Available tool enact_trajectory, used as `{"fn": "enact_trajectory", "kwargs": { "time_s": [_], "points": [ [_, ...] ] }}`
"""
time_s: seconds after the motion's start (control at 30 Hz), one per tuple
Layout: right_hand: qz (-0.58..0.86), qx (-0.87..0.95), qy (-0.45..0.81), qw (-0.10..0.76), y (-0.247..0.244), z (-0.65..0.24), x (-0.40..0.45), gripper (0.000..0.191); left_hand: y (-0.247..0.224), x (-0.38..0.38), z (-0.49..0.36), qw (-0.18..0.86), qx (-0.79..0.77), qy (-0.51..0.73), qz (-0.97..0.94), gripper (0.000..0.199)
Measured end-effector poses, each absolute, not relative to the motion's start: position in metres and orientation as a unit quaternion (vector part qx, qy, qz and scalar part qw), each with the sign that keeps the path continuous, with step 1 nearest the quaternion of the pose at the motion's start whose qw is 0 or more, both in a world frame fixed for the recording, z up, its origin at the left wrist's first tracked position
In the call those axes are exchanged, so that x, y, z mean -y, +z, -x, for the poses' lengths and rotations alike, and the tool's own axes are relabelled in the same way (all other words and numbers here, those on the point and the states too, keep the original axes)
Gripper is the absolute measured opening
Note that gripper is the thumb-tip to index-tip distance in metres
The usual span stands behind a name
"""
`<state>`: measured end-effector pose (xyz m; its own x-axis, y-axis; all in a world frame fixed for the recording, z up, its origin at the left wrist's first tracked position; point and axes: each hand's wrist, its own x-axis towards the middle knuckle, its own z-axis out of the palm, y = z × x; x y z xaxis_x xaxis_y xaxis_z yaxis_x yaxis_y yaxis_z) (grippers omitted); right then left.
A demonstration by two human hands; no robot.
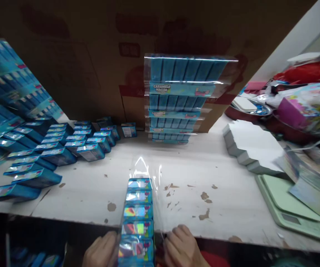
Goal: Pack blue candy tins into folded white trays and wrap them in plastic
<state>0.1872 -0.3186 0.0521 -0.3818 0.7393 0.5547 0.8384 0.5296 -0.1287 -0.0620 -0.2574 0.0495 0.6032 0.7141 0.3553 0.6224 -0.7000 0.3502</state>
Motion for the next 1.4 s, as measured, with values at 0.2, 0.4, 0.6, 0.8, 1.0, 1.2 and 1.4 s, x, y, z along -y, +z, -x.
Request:
{"fn": "enact_trajectory", "kwargs": {
  "time_s": [0.2, 0.4, 0.6, 0.8, 1.0, 1.2, 1.4],
  "points": [
    [0.593, 0.768, -0.061, 0.236, 0.073, -0.168, 0.310, 0.023, 0.063, 0.251, 0.050, 0.067, -0.427, 0.257, -0.865, 0.021],
    [0.496, 0.832, -0.027, 0.246, 0.088, -0.169, 0.335, 0.020, 0.077, 0.283, 0.058, 0.080, -0.394, 0.274, -0.874, 0.017],
    [0.422, 0.878, -0.003, 0.226, 0.091, -0.172, 0.364, 0.020, 0.077, 0.314, 0.076, 0.077, -0.278, 0.308, -0.906, 0.013],
    [0.457, 0.857, 0.030, 0.236, 0.088, -0.168, 0.365, 0.018, 0.066, 0.315, 0.076, 0.153, -0.316, 0.261, -0.899, 0.017],
    [0.593, 0.761, -0.071, 0.254, 0.089, -0.159, 0.323, 0.024, 0.064, 0.267, 0.049, 0.121, -0.422, 0.320, -0.840, 0.015],
    [0.573, 0.781, -0.075, 0.238, 0.090, -0.159, 0.307, 0.023, 0.057, 0.260, 0.057, 0.078, -0.415, 0.349, -0.837, 0.010],
    [0.571, 0.780, 0.020, 0.255, 0.065, -0.153, 0.350, 0.023, 0.027, 0.285, 0.070, 0.160, -0.492, 0.303, -0.800, 0.015]
  ]
}}
